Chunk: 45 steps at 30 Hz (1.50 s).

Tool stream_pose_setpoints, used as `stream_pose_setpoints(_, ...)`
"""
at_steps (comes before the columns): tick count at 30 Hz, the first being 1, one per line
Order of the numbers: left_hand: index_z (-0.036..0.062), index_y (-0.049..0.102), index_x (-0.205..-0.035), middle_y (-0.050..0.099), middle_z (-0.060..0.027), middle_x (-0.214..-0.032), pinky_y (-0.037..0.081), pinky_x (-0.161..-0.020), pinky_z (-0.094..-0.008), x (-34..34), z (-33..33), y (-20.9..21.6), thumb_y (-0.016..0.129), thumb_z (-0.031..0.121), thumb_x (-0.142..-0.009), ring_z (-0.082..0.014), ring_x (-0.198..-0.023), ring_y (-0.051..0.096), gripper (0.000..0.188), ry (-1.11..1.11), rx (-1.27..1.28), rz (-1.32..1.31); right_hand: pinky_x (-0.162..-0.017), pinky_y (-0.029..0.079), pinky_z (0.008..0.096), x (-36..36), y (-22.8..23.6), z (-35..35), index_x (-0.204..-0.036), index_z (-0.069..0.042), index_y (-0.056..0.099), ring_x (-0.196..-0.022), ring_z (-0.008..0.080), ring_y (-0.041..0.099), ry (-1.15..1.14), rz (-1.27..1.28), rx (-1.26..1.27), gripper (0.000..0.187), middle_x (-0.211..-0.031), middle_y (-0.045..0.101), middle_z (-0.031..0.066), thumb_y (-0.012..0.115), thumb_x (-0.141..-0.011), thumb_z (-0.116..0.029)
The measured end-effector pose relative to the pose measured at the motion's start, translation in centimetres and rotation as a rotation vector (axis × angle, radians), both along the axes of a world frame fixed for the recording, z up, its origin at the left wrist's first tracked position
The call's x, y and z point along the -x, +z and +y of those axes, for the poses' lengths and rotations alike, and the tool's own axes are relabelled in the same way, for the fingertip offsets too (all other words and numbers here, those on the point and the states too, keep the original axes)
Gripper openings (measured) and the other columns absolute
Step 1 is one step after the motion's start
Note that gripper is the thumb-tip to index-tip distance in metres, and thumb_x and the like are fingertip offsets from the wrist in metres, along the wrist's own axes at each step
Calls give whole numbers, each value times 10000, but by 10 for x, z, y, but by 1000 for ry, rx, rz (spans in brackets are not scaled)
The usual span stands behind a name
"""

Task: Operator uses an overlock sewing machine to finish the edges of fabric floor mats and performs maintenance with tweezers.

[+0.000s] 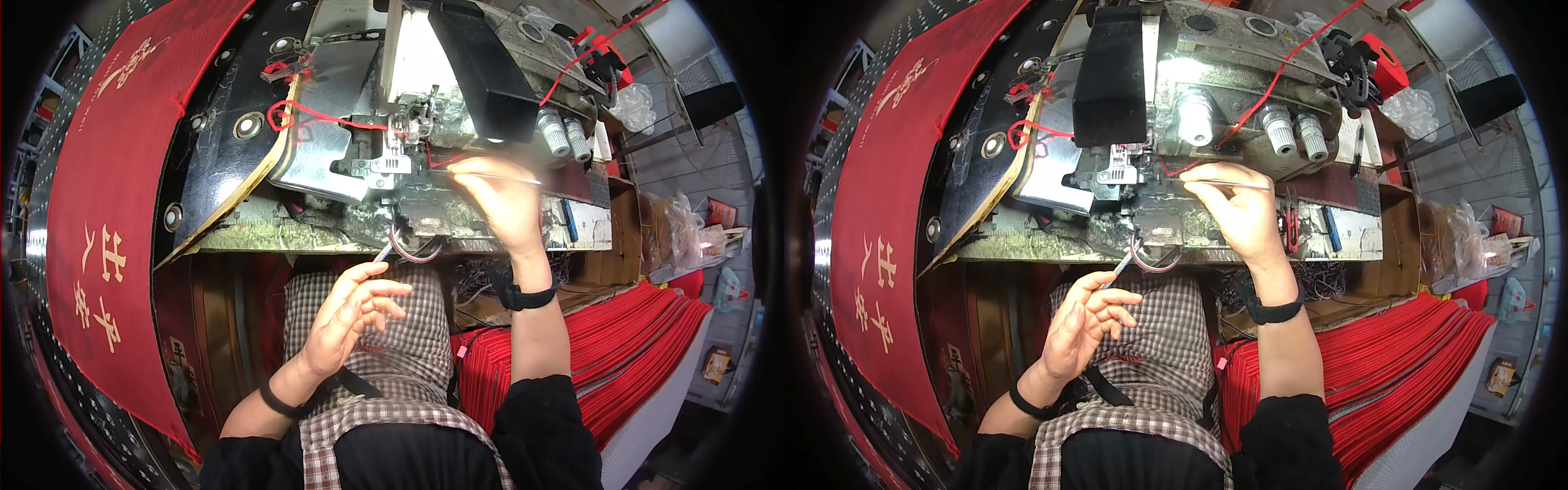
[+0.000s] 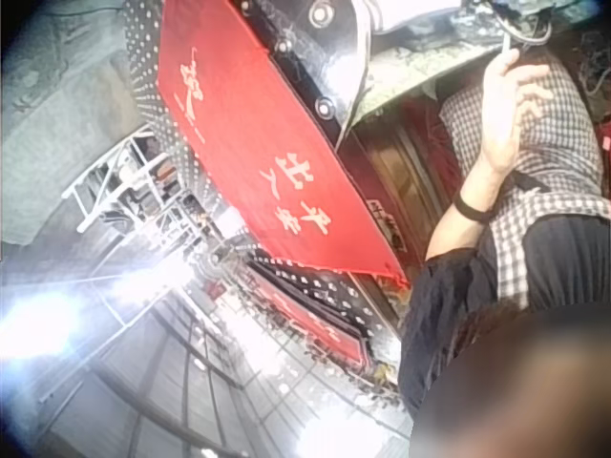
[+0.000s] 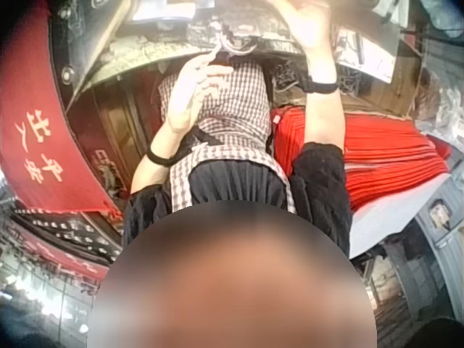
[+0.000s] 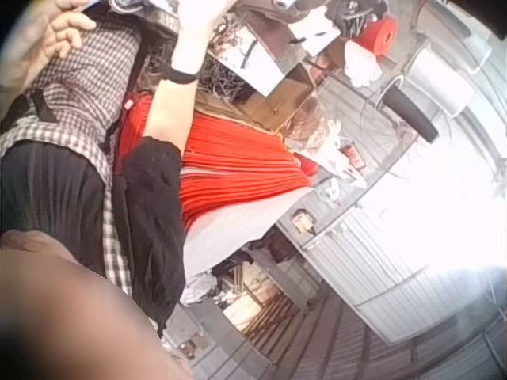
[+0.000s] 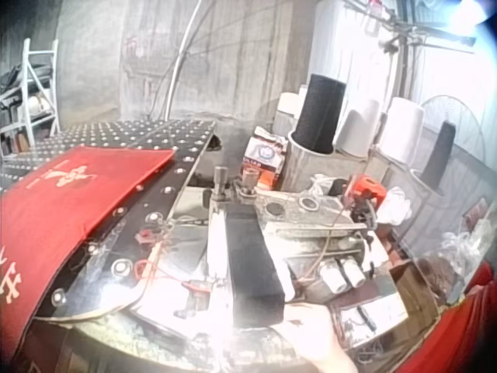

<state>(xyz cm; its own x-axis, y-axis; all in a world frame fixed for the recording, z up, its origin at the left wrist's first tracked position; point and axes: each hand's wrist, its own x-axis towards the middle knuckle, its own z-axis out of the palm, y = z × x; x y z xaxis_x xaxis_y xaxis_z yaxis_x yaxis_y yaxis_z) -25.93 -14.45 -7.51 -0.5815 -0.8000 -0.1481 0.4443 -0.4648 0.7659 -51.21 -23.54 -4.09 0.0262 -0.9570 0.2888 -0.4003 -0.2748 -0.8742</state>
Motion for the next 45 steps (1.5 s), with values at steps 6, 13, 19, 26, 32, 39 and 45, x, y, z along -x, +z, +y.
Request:
stream_pose_setpoints(6, 33, 259, -1371, 511, -240, -1232, 458, -768, -279, -1, 0, -1, 370, 446, -974, -209, -964, 579, 583, 4, 1, -2, -714, 507, 248, 3, 2, 1, -884, 38, 678, -769, 130, 637, 13, 29, 25, 101, -848, 688, 93, 635, -794, 24)
stream_pose_setpoints(13, 21, 251, -1374, 514, -222, -1244, 438, -775, -267, -2, 1, -4, 347, 364, -993, -198, -974, 586, 522, 11, -4, 37, -708, 507, 250, 4, 1, 3, -884, 43, 676, -759, 128, 634, 17, -18, 3, 103, -843, 686, 91, 635, -790, 30)
stream_pose_setpoints(19, 27, 252, -1376, 519, -229, -1232, 444, -762, -265, -1, 0, -4, 354, 410, -982, -200, -953, 584, 559, 16, -3, 6, -713, 509, 249, 3, -1, 1, -886, 42, 676, -766, 130, 636, 21, -43, -10, 103, -843, 686, 91, 635, -791, 33)
stream_pose_setpoints(26, 24, 248, -1384, 523, -216, -1236, 428, -756, -253, -1, 0, -5, 332, 374, -994, -189, -953, 583, 531, 19, 4, 22, -719, 510, 248, 2, 0, 0, -890, 36, 680, -773, 132, 641, 17, 2, 1, 106, -856, 690, 93, 643, -791, 25)
stream_pose_setpoints(32, 25, 250, -1383, 526, -212, -1232, 428, -740, -247, -1, 0, -6, 332, 393, -992, -179, -943, 581, 543, 17, -5, 21, -727, 518, 257, 0, -3, 0, -895, 31, 682, -789, 142, 651, 24, -9, -14, 115, -866, 691, 96, 650, -784, 24)
stream_pose_setpoints(39, 23, 252, -1380, 525, -215, -1232, 428, -738, -246, -1, 1, -7, 326, 403, -991, -181, -938, 585, 549, 27, -7, 37, -727, 519, 267, -1, -1, -1, -903, 22, 687, -790, 162, 659, 36, 79, 65, 146, -882, 693, 104, 677, -757, 19)
stream_pose_setpoints(45, 18, 255, -1377, 524, -219, -1232, 430, -741, -245, -3, 1, -8, 317, 412, -992, -182, -939, 587, 554, 35, -5, 38, -724, 513, 267, -3, 4, 2, -909, 16, 688, -789, 176, 659, 21, 94, 64, 166, -879, 692, 111, 686, -743, 16)
